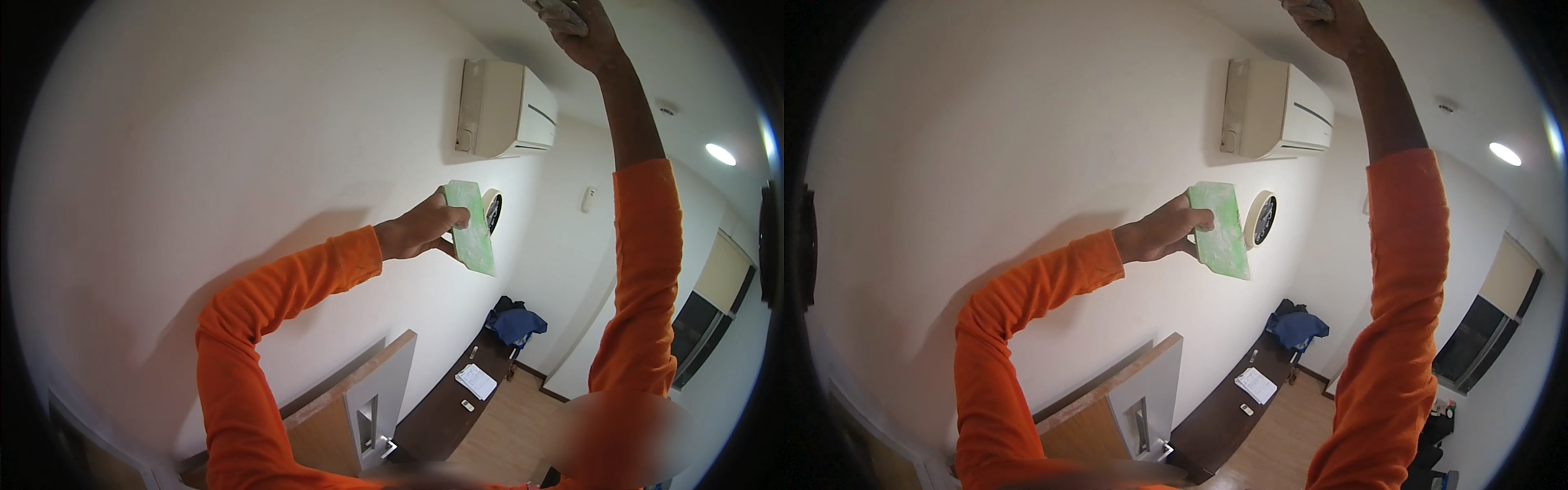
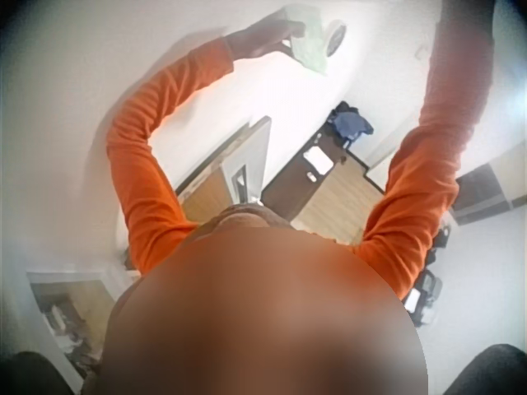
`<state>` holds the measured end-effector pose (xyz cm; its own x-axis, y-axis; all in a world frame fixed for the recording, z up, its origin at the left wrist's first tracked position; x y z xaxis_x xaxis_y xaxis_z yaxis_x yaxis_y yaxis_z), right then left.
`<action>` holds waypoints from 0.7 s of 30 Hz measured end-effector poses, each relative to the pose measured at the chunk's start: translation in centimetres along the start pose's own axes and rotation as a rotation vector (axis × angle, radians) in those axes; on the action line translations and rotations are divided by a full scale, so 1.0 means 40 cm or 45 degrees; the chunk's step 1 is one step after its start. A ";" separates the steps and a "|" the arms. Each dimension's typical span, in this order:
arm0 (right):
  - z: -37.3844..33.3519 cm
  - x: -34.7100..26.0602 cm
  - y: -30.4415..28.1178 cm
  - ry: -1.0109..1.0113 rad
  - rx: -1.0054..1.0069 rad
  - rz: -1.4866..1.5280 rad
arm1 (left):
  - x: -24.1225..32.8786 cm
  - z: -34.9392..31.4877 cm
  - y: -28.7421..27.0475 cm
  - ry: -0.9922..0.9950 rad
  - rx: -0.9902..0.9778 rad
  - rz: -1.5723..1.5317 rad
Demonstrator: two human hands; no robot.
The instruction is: The person applies white paint to the upper wall and ceiling area using a small brush and a green plastic scraper. The person repeatedly dips the brush into a small container of paint and applies it to the wall near the ceiling line.
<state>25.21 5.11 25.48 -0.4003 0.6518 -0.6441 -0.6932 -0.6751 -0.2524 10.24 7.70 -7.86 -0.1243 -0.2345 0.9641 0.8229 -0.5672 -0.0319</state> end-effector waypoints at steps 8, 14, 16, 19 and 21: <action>-0.397 -0.096 0.009 -0.250 0.348 -1.654 | 0.026 0.006 0.016 0.040 -0.055 -0.029; -0.906 0.045 0.127 0.454 0.522 -0.948 | -0.034 -0.020 0.012 -0.134 -0.014 -0.032; -1.084 0.086 0.132 0.803 0.791 -0.960 | -0.012 -0.107 0.000 -0.122 0.102 -0.067; -1.337 -0.090 0.241 0.805 0.955 -0.942 | -0.114 -0.014 0.109 -0.079 -0.142 -0.389; -1.480 -0.047 0.232 0.953 1.025 -0.833 | -0.191 -0.067 0.131 -0.151 -0.102 -0.404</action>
<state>55.02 -22.85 -18.40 0.4029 0.2520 -0.8799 -0.9030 0.2661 -0.3373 14.03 4.40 -16.10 -0.2979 0.0543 0.9530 0.7069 -0.6584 0.2585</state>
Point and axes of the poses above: each hand's wrist, its own z-axis towards the middle knuckle, its own y-axis out of the palm, x = y × z, the point moved 8 cm from there along z, towards the middle knuckle, and after that the axes turned 7 degrees about -z, right-handed, at the moved point
